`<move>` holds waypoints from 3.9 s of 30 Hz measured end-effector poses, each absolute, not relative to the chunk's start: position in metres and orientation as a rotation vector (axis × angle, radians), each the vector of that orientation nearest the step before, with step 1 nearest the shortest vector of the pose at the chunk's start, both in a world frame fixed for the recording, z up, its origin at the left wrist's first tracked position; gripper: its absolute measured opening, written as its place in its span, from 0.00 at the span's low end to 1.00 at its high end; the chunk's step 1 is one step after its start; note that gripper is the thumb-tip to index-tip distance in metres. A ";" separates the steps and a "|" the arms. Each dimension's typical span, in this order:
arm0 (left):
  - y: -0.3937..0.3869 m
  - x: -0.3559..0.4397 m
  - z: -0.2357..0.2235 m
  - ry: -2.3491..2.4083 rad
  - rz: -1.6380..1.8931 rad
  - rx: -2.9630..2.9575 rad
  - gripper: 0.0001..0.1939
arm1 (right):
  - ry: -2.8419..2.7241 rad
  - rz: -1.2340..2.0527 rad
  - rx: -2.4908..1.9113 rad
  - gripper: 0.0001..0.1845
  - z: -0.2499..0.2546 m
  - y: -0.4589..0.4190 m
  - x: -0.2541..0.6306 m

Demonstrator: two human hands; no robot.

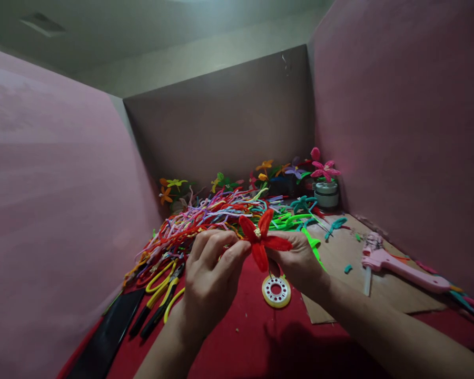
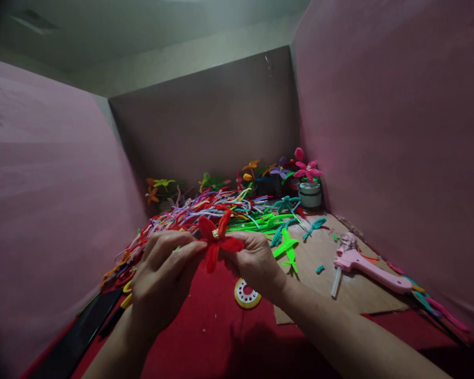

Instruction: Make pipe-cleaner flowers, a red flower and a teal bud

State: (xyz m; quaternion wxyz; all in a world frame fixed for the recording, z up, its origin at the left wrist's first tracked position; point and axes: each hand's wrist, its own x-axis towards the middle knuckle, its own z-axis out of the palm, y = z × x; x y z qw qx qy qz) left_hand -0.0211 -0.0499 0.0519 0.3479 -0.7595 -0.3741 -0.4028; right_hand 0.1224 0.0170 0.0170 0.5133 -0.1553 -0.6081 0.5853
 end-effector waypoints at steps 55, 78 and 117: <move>-0.035 -0.029 0.065 -2.297 -2.725 -2.253 0.08 | -1.618 1.501 -0.283 0.10 0.001 0.026 0.123; -0.022 -0.015 0.077 -2.500 -2.213 -2.618 0.10 | -1.850 1.242 -0.162 0.13 0.012 0.017 0.128; -0.025 -0.008 0.028 -1.917 -2.971 -2.296 0.08 | -1.205 2.030 -0.378 0.12 0.011 0.033 0.120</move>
